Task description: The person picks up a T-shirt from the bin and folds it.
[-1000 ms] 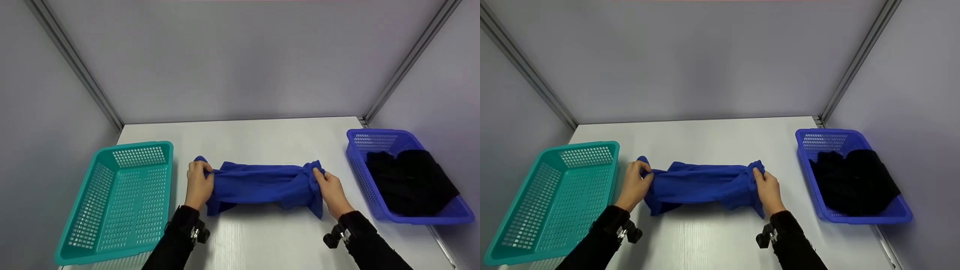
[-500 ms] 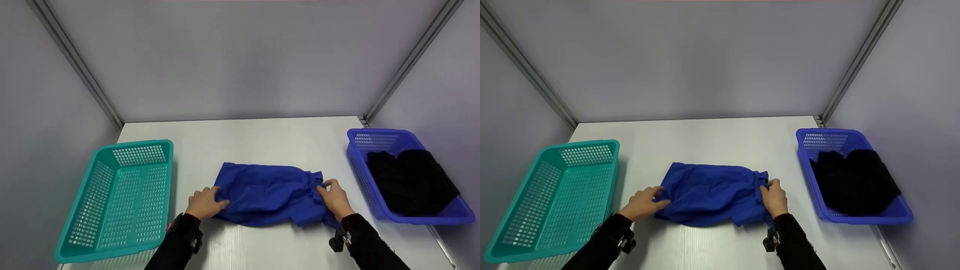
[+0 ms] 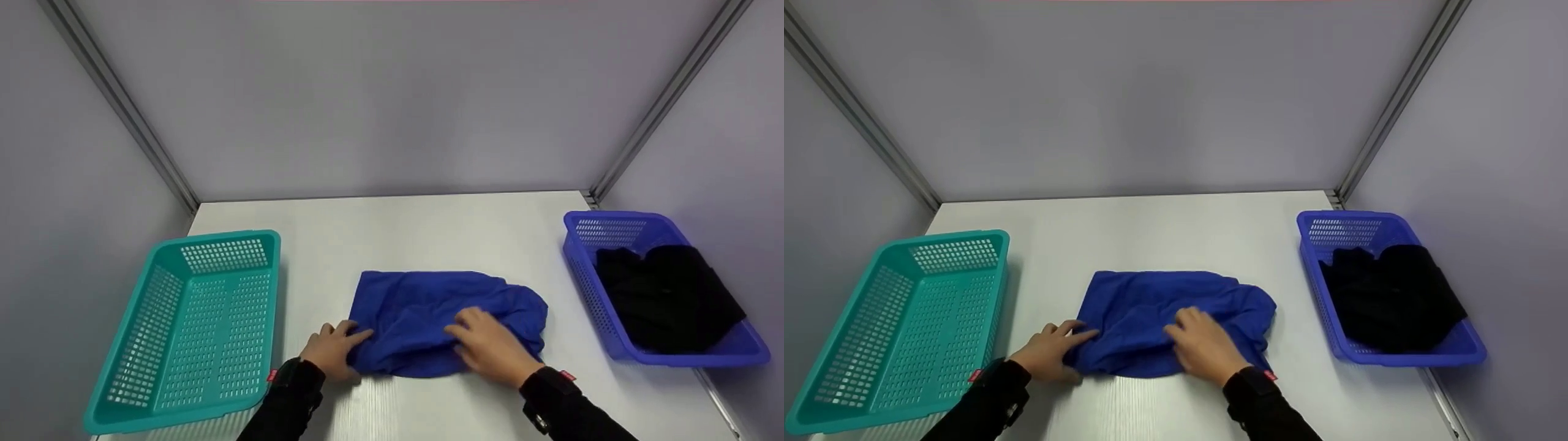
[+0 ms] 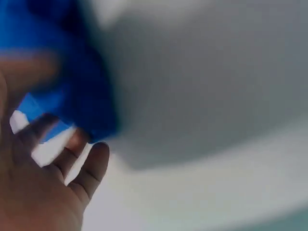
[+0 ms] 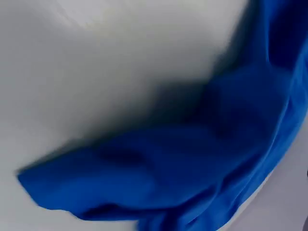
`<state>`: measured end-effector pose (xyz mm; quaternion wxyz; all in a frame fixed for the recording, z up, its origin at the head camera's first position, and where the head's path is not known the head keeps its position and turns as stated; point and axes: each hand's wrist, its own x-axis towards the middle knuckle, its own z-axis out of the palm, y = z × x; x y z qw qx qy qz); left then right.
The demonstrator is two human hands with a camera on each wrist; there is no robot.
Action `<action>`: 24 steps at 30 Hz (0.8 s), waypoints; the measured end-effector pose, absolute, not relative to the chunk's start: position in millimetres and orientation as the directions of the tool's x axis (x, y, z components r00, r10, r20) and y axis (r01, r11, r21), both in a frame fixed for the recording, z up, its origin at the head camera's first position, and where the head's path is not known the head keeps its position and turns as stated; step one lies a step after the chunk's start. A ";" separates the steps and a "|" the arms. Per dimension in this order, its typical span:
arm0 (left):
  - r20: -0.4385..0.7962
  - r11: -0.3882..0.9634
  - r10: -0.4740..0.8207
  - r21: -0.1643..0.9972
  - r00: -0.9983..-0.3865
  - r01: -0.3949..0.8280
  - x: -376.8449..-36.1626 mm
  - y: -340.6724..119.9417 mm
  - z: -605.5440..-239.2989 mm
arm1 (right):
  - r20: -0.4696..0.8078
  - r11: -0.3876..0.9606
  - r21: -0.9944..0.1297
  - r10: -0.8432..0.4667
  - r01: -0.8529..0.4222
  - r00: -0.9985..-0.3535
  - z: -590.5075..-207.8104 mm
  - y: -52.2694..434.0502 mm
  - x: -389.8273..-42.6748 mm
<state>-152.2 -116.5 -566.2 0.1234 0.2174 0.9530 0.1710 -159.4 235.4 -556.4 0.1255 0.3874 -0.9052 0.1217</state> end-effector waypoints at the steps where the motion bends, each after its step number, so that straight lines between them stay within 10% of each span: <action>1: -0.161 0.854 0.465 0.342 -0.870 0.393 -151.0 -116.9 -567.5 | 0.240 0.627 -0.133 -0.731 -0.768 -0.638 -559.0 227.5 -154.5; 7: 0.037 0.857 0.484 0.181 -0.874 0.483 -149.3 -113.0 -569.0 | 0.009 0.627 -0.062 -0.778 -0.777 -0.628 -580.7 202.9 -137.5; 12: 0.091 0.806 0.408 0.432 -0.909 0.405 -156.1 -109.2 -558.0 | 0.198 0.697 0.059 -0.710 -0.714 -0.676 -593.7 208.3 -140.1; 18: -0.016 0.454 0.157 0.889 -0.988 0.058 -166.7 -105.4 -531.0 | 0.241 0.807 -0.433 -0.325 -0.401 -0.914 -575.9 219.4 -150.6; 24: -0.019 0.244 0.096 0.970 -0.995 0.005 -169.6 -95.0 -503.0 | 0.300 0.719 -0.613 -0.172 -0.327 -0.938 -552.2 226.2 -165.8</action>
